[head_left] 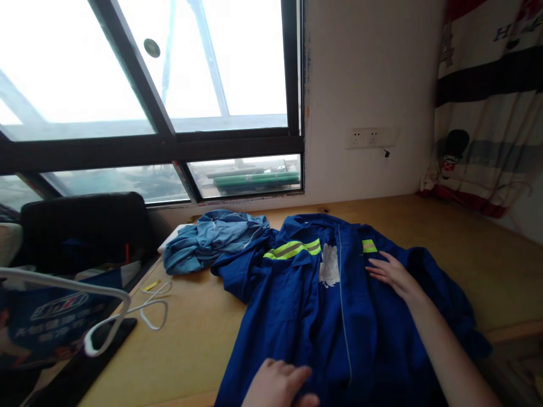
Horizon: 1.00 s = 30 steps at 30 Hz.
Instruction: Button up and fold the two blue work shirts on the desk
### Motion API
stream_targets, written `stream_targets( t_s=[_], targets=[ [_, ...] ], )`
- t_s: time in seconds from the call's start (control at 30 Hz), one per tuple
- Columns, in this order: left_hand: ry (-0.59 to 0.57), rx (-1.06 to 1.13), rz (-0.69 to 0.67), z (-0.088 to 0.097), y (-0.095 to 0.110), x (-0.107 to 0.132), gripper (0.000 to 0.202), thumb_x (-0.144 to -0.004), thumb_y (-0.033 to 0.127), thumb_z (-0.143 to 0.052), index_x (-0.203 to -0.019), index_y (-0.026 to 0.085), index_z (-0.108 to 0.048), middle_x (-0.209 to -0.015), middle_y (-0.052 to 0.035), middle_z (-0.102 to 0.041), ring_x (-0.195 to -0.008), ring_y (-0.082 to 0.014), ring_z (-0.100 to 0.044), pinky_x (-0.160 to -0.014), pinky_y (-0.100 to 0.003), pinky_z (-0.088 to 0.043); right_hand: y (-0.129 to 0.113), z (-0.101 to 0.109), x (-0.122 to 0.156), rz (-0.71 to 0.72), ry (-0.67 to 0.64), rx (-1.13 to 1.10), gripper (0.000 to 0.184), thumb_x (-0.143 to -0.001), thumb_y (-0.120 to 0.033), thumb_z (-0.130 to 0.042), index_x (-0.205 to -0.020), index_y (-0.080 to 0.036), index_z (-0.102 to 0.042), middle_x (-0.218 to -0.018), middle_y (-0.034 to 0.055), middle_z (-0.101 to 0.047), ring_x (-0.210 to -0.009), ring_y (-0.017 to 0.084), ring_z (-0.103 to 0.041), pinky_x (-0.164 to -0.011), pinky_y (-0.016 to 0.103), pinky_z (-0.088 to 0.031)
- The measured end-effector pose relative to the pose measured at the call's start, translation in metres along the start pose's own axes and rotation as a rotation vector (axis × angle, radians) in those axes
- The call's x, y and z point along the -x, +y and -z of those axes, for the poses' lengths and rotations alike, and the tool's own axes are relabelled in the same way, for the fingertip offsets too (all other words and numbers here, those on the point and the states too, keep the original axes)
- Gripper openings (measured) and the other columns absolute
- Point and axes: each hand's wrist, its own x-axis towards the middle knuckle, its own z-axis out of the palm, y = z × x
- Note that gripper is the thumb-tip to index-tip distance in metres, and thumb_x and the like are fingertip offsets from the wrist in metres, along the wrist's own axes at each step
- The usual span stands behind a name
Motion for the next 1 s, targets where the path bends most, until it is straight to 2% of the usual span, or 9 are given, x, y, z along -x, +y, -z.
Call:
stream_targets(
  t_s=[0.07,0.13,0.2,0.27,0.37,0.5,0.7,0.83,1.0],
  targets=[
    [-0.08,0.185,0.098,0.023,-0.006,-0.045,0.024,-0.085,0.032,-0.04,-0.085,0.023,-0.062,-0.067,0.0009,-0.064,-0.059,-0.0124,-0.059,-0.055,-0.02,-0.04,0.003,-0.008,-0.039,-0.014,0.07,-0.109,0.04,-0.061,-0.019,-0.068,-0.099,-0.014,-0.054,-0.084,0.0092,-0.064,-0.071,0.019,-0.063,-0.065,0.032,-0.053],
    [0.025,0.338,0.116,0.028,-0.018,-0.104,0.029,-0.086,0.028,-0.035,-0.08,0.018,-0.062,-0.07,-0.0023,-0.063,-0.064,-0.013,-0.058,-0.06,-0.02,-0.041,0.003,-0.02,-0.069,0.012,0.081,-0.152,0.025,-0.065,-0.02,-0.063,-0.087,-0.013,-0.056,-0.079,0.0094,-0.064,-0.071,0.019,-0.063,-0.066,0.031,-0.053],
    [0.2,0.521,0.127,0.014,-0.037,-0.164,0.027,-0.084,0.018,-0.035,-0.09,0.015,-0.061,-0.085,-0.0063,-0.063,-0.078,-0.0144,-0.058,-0.069,-0.022,-0.043,0.0,-0.036,-0.086,0.071,0.097,-0.185,0.022,-0.07,-0.025,-0.057,-0.089,-0.014,-0.055,-0.086,0.0095,-0.064,-0.081,0.019,-0.062,-0.073,0.03,-0.052],
    [0.396,0.608,0.276,-0.01,-0.059,-0.213,0.033,-0.083,0.009,-0.028,-0.097,0.012,-0.057,-0.095,-0.0108,-0.061,-0.086,-0.015,-0.057,-0.073,-0.024,-0.044,0.001,-0.056,-0.092,0.178,0.072,-0.22,0.028,-0.077,-0.033,-0.048,-0.099,-0.016,-0.052,-0.1,0.008,-0.062,-0.093,0.017,-0.058,-0.08,0.029,-0.049],
    [0.464,0.509,0.457,-0.047,-0.087,-0.25,0.033,-0.08,0.005,-0.028,-0.098,0.007,-0.056,-0.096,-0.0153,-0.059,-0.091,-0.0174,-0.056,-0.078,-0.03,-0.044,0.014,-0.091,-0.089,0.437,-0.145,-0.105,0.041,-0.083,-0.043,-0.032,-0.112,-0.018,-0.048,-0.113,0.0066,-0.057,-0.104,0.016,-0.053,-0.087,0.033,-0.044],
    [0.365,0.281,0.366,-0.073,-0.106,-0.247,0.03,-0.079,0.009,-0.038,-0.104,0.01,-0.054,-0.109,-0.0134,-0.055,-0.106,-0.0199,-0.047,-0.094,-0.035,-0.033,0.039,-0.125,-0.083,0.553,-0.325,0.154,0.039,-0.074,-0.044,-0.051,-0.101,-0.017,-0.059,-0.105,0.0068,-0.061,-0.101,0.02,-0.053,-0.092,0.038,-0.039],
    [0.25,-0.161,0.366,-0.075,-0.125,-0.227,0.041,-0.082,0.026,-0.039,-0.121,0.013,-0.044,-0.131,-0.012,-0.039,-0.121,-0.027,-0.03,-0.1,-0.044,-0.023,0.039,-0.128,-0.072,0.841,-0.463,0.68,0.046,-0.072,-0.04,-0.056,-0.112,-0.017,-0.054,-0.115,0.0101,-0.055,-0.107,0.024,-0.049,-0.093,0.041,-0.036],
    [0.281,-0.054,0.307,-0.071,-0.135,-0.222,0.04,-0.076,0.018,-0.046,-0.116,0.014,-0.05,-0.126,-0.0115,-0.044,-0.118,-0.0259,-0.035,-0.099,-0.042,-0.025,0.034,-0.132,-0.051,0.962,-0.441,0.895,0.047,-0.072,-0.035,-0.057,-0.115,-0.016,-0.051,-0.118,0.0104,-0.051,-0.11,0.023,-0.044,-0.094,0.039,-0.035],
    [0.424,0.456,0.276,-0.069,-0.14,-0.222,0.034,-0.076,0.014,-0.045,-0.11,0.015,-0.053,-0.103,-0.0088,-0.06,-0.093,-0.0173,-0.055,-0.084,-0.03,-0.042,0.036,-0.143,-0.025,0.981,-0.356,1.089,0.027,-0.076,-0.016,-0.045,-0.1,-0.016,-0.058,-0.104,0.0084,-0.056,-0.098,0.019,-0.048,-0.087,0.03,-0.039]
  ],
)
